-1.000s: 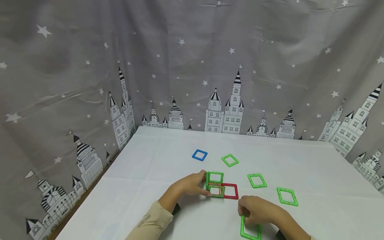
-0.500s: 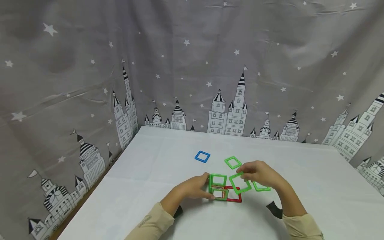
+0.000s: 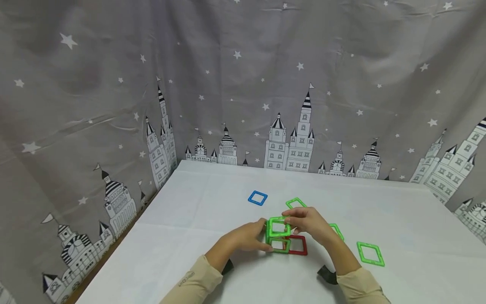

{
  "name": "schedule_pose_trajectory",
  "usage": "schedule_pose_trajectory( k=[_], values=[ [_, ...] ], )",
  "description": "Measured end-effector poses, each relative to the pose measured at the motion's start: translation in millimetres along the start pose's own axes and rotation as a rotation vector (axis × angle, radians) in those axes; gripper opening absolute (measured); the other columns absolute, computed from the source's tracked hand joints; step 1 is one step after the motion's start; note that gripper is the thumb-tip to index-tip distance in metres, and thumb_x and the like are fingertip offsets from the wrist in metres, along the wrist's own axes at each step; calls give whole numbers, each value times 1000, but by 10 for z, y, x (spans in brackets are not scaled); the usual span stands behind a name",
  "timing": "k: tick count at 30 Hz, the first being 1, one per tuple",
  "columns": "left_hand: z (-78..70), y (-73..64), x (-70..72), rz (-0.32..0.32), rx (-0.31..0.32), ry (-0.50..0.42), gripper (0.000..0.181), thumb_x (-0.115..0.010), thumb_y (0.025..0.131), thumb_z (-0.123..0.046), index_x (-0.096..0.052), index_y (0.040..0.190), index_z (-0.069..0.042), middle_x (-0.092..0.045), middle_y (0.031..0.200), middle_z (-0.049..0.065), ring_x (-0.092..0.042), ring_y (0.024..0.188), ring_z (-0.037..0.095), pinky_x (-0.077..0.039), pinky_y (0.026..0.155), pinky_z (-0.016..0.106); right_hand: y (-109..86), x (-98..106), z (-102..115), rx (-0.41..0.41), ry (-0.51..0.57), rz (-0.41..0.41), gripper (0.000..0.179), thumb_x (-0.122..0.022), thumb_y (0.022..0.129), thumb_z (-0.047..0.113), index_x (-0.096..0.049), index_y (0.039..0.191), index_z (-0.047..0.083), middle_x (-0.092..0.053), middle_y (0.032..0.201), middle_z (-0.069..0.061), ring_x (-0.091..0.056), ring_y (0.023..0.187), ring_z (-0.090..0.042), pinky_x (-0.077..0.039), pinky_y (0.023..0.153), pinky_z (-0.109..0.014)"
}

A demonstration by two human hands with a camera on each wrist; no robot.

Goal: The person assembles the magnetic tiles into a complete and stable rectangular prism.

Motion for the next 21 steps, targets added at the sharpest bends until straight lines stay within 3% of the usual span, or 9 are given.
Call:
schedule_pose_trajectory(
  k=[7, 11, 15, 21],
  values=[
    [-2, -4, 16, 8, -3, 6, 79, -75, 79, -40, -36, 138, -4, -51, 139, 14, -47, 131, 27, -38, 110, 42, 17, -38, -16, -16, -13, 4, 34, -60, 92, 14, -59, 118, -7, -67, 101, -21, -60, 75, -12, -53, 62, -23],
    [-2, 3, 15, 4, 3, 6, 79, -75, 79, -40, -37, 138, -5, -51, 139, 13, -47, 131, 27, -37, 110, 42, 6, -35, -11, -33, -30, 4, 32, -59, 92, 13, -60, 118, -6, -66, 104, -24, -59, 69, -11, -52, 59, -22],
    [-6, -4, 18, 4, -2, 0, 76, -75, 79, -39, -38, 136, -6, -52, 137, 12, -49, 129, 25, -38, 110, 42, 5, -42, -13, -34, -59, -2, 30, -59, 92, 13, -61, 116, -5, -67, 98, -22, -59, 61, -11, -52, 56, -22],
    [-1, -9, 10, 0, -9, -9, 76, -75, 79, -39, -38, 136, -5, -54, 136, 13, -50, 128, 26, -38, 109, 43, 12, -50, -48, -34, -182, -27, 28, -63, 90, 17, -65, 113, 2, -65, 80, -5, -59, 55, -11, -53, 56, -26]
  ],
)
Point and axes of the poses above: each hand's wrist, its own y-axis towards the middle knuckle, its own x-axis out of the back of the hand, z = x × y, the point moved 4 cm from there along y, towards the middle knuckle
